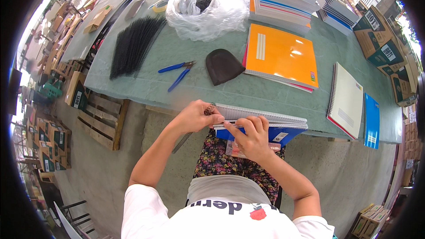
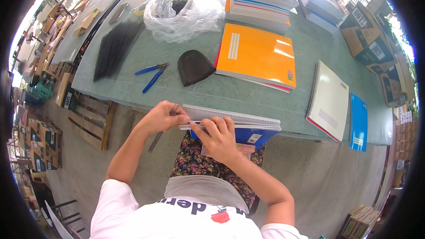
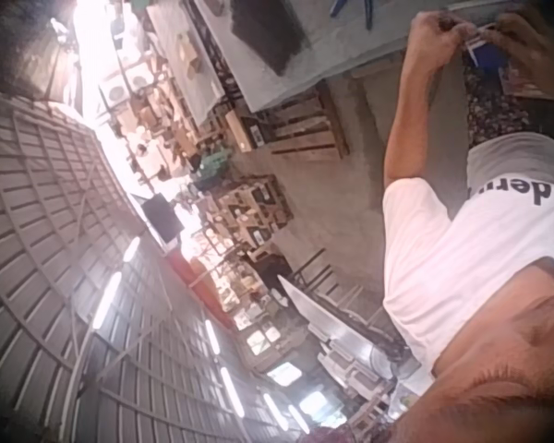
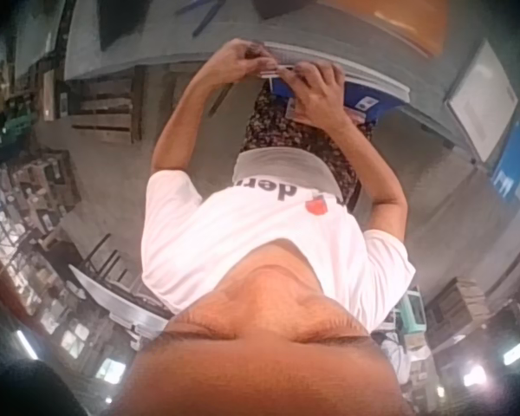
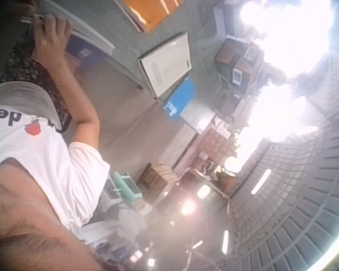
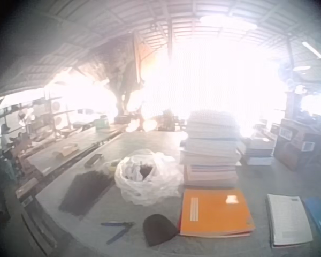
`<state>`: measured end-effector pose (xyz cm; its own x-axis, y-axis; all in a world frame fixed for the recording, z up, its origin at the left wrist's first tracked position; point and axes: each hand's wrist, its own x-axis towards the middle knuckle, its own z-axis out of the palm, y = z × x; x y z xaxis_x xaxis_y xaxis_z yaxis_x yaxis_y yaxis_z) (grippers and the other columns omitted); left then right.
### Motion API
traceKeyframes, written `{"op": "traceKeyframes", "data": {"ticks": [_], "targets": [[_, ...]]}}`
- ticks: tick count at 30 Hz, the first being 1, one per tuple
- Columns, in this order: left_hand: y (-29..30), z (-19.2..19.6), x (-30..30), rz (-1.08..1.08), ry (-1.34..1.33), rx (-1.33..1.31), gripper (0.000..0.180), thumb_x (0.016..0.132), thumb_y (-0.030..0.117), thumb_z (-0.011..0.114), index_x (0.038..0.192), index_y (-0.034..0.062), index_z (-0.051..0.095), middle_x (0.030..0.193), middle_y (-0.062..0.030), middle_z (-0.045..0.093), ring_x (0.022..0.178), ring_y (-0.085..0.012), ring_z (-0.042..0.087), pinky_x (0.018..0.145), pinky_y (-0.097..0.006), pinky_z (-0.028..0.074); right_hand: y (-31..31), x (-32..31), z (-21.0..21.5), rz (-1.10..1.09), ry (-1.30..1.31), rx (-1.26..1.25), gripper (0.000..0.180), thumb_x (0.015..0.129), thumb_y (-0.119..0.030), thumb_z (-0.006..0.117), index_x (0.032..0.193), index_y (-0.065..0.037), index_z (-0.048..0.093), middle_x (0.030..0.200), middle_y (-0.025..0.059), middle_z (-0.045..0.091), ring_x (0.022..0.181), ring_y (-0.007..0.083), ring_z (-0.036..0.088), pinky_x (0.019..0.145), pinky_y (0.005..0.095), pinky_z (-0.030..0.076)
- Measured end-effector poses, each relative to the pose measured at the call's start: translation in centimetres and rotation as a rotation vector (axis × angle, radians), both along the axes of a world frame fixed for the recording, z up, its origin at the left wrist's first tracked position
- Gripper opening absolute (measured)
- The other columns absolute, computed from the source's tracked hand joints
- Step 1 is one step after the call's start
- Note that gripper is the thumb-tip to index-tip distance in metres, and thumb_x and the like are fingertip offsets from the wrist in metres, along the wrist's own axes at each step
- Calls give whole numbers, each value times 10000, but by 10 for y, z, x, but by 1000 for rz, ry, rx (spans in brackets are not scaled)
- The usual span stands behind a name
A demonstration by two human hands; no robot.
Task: The person assembles notebooks by threading plastic spirals through the perforated edges of various colored notebook covers and paper stacks, then uses a blue tool to cut the excess spiral.
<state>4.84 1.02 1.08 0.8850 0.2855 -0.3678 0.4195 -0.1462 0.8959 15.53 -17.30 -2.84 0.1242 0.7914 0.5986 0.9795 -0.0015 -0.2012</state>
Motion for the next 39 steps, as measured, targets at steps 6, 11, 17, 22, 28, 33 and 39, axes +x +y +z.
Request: {"op": "traceKeyframes", "data": {"ticks": [6,11,17,22,28,33,39], "targets": [[2,-10,0,-39,-59,164,254,803,236,686,834,-16,669,622,-36,607,541,-80,515,491,-242,405,0,-1,-2,11,-20,-10,430,629,-195,597,1055,-181,654,939,10,496,908,215,461,852,416,334],[-4,-10,2,92,-44,181,254,821,235,665,822,-18,667,612,-37,609,544,-78,527,503,-250,422,2,-2,4,41,-3,-20,361,667,-162,574,1019,-114,639,953,24,512,897,214,477,837,394,368],[-8,-6,-7,138,-29,235,263,852,253,626,856,-7,660,600,-26,587,481,-62,502,401,-243,395,19,-2,16,122,101,-102,245,665,-100,600,895,-20,575,944,102,542,877,255,531,770,353,427],[-28,-9,-37,494,-43,120,318,871,224,597,1108,14,575,633,-45,584,473,-79,519,396,-257,429,22,-4,18,-39,229,-308,211,720,-148,671,859,-48,548,779,94,567,750,270,578,660,353,465],[-81,-38,-44,319,-155,199,463,899,225,565,1296,19,446,642,-51,563,508,-112,533,481,-273,451,47,-2,10,-56,135,-439,244,749,-229,659,842,-59,511,765,83,582,728,271,588,641,374,462],[-45,-15,-45,413,-134,70,395,939,328,485,1161,12,572,686,-61,579,623,-105,532,585,-236,431,48,18,24,55,519,-478,239,848,-217,566,1041,-75,560,946,130,636,856,315,610,708,405,474],[-49,-34,-31,439,-413,595,310,912,281,547,940,-12,643,703,-70,602,596,-120,535,555,-252,430,47,14,19,29,582,-338,164,851,-164,553,966,-99,651,887,121,658,817,299,626,689,393,490]]}}
